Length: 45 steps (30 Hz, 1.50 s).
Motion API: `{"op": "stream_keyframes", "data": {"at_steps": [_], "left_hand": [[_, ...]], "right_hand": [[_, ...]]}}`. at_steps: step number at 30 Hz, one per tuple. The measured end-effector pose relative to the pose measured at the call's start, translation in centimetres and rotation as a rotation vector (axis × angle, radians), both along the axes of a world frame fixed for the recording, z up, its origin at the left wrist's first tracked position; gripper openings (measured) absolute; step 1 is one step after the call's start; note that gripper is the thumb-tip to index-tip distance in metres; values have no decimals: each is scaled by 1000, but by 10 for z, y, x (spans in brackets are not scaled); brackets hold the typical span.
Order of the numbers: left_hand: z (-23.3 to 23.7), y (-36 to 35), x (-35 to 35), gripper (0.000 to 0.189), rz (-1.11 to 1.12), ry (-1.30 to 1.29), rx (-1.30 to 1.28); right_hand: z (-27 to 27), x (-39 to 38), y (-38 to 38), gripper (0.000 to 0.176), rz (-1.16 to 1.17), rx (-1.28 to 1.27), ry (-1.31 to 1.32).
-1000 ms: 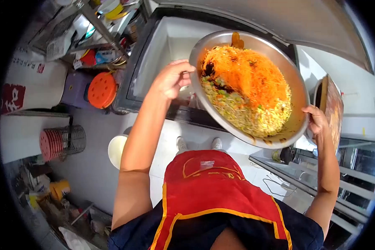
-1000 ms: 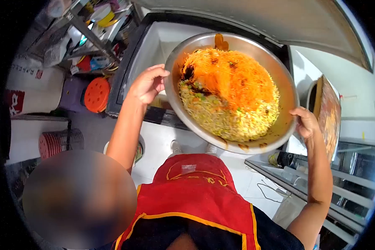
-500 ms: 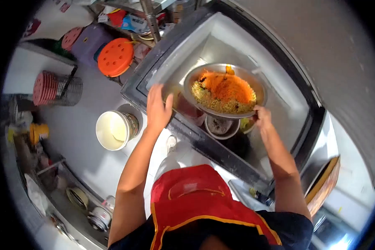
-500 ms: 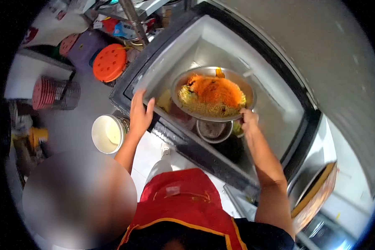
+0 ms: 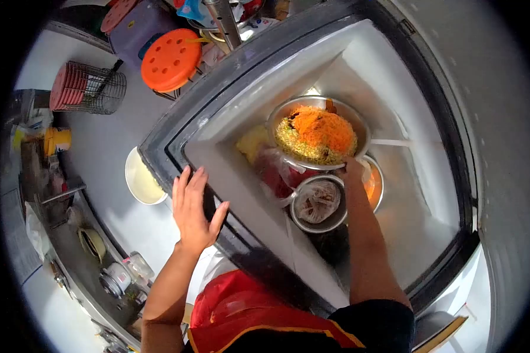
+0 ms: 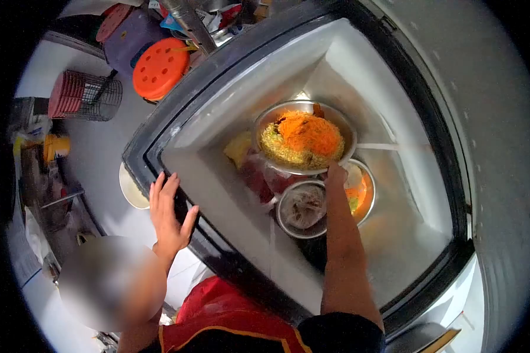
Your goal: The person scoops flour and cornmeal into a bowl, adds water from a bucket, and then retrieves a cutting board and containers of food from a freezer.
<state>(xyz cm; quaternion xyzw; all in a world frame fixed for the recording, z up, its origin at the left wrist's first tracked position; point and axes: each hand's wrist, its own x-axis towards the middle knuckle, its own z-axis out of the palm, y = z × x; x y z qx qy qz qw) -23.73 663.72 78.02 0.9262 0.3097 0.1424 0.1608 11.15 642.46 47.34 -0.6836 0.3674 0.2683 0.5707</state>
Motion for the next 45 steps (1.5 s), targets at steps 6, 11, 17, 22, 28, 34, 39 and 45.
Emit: {"op": "stream_keyframes", "data": {"at_steps": [6,11,17,22,28,34,39,45], "left_hand": [[-21,-19,13,57,21,54,37],[-30,-18,15,57,12,111,49],[-29,-17,17,59,19,147,43],[-35,-12,16,58,8,171,56],[-39,-14,19,58,6,162,64],[-34,-19,16,58,-7,101,45],[-30,-20,10,53,-37,-7,61],[-37,-22,-6,50,-98,-110,145]], "right_hand": [[-50,0,7,18,32,24,-76],[-92,14,15,18,168,-48,-49],[-113,27,5,13,204,43,-24],[-176,31,-26,24,118,176,35],[-159,37,-28,38,110,336,152],[-157,25,-50,42,680,-273,-56],[35,-66,-72,36,547,118,-114],[235,-192,-168,36,413,133,-256]]}}
